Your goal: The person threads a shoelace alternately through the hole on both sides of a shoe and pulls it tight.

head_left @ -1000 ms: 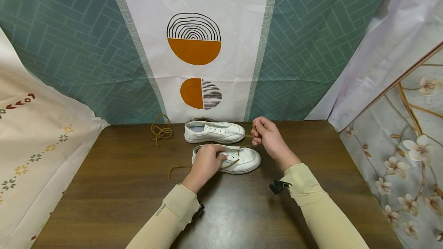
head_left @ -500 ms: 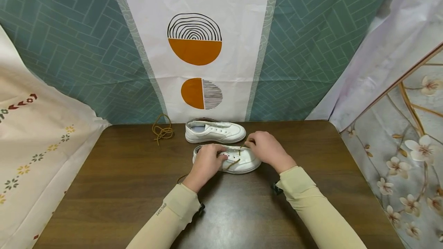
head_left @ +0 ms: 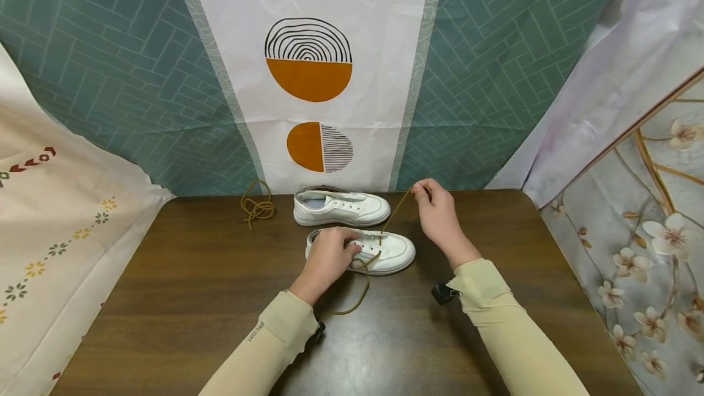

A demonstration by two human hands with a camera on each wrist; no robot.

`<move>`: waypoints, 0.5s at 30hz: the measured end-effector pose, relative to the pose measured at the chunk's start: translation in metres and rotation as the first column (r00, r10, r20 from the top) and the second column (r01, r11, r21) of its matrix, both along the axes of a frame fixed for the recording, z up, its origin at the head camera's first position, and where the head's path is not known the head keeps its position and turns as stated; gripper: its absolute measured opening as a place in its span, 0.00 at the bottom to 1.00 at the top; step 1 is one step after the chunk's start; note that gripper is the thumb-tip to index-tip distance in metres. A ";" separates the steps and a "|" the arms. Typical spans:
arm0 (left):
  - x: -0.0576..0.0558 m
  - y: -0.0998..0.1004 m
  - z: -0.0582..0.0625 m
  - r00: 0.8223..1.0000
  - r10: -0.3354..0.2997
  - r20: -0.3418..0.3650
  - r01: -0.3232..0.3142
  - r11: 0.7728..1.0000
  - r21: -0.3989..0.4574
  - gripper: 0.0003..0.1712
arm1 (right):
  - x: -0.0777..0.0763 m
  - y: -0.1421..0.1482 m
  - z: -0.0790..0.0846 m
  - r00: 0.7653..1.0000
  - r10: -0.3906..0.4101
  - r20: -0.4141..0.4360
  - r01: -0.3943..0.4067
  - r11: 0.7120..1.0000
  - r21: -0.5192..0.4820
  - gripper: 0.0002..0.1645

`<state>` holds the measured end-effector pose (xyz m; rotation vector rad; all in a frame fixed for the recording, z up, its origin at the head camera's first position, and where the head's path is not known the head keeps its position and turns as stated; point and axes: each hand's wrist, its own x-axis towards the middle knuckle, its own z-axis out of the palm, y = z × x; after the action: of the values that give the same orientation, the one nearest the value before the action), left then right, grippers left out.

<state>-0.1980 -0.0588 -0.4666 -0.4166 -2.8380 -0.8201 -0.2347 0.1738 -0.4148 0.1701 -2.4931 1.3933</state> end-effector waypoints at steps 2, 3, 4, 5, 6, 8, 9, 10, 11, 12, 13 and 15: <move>0.000 0.000 0.000 1.000 -0.003 -0.004 0.003 1.000 -0.003 0.11 | -0.001 0.001 0.003 0.999 -0.032 -0.028 0.030 0.998 -0.058 0.17; 0.000 0.000 0.000 1.000 -0.004 -0.008 0.004 1.000 -0.003 0.11 | -0.001 0.001 0.004 0.998 -0.043 -0.035 0.040 0.996 -0.083 0.17; 0.000 0.000 -0.001 1.000 -0.006 -0.013 0.006 1.000 -0.003 0.11 | 0.000 0.001 0.005 0.998 -0.055 -0.041 0.050 0.994 -0.096 0.17; 0.000 0.000 -0.001 1.000 -0.007 -0.019 0.007 1.000 -0.004 0.11 | 0.000 0.002 0.006 0.997 -0.064 -0.047 0.058 0.992 -0.110 0.17; -0.001 0.000 -0.001 1.000 -0.007 -0.020 0.007 1.000 -0.004 0.11 | 0.000 0.002 0.006 0.996 -0.071 -0.053 0.064 0.991 -0.120 0.17; -0.001 0.000 -0.001 1.000 -0.009 -0.027 0.009 1.000 -0.003 0.11 | 0.000 0.003 0.006 0.994 -0.087 -0.072 0.076 0.986 -0.146 0.17; -0.001 -0.001 -0.002 0.999 -0.013 -0.029 0.013 1.000 -0.001 0.11 | 0.000 0.003 0.006 0.992 -0.098 -0.082 0.084 0.984 -0.160 0.17; -0.001 -0.001 -0.002 1.000 -0.015 -0.025 0.015 1.000 -0.001 0.11 | 0.000 0.003 0.006 0.990 -0.108 -0.089 0.091 0.981 -0.173 0.17; -0.001 -0.001 -0.001 1.000 -0.019 -0.020 0.019 1.000 0.002 0.11 | 0.000 0.004 0.006 0.989 -0.114 -0.095 0.096 0.979 -0.182 0.17; -0.001 -0.002 0.000 0.999 -0.027 -0.016 0.027 1.000 0.009 0.11 | 0.000 0.004 0.005 0.989 -0.116 -0.096 0.097 0.978 -0.185 0.17; -0.001 -0.003 0.001 0.999 -0.036 -0.011 0.036 0.999 0.020 0.11 | 0.000 0.004 0.005 0.989 -0.114 -0.094 0.095 0.978 -0.184 0.17; 0.000 -0.005 0.004 0.999 -0.049 -0.018 0.050 0.998 0.042 0.09 | -0.001 0.005 0.004 0.991 -0.104 -0.084 0.088 0.981 -0.172 0.18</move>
<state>-0.1984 -0.0641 -0.4626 -0.4873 -2.7997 -0.8801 -0.2355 0.1786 -0.4108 0.0762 -2.2655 1.5105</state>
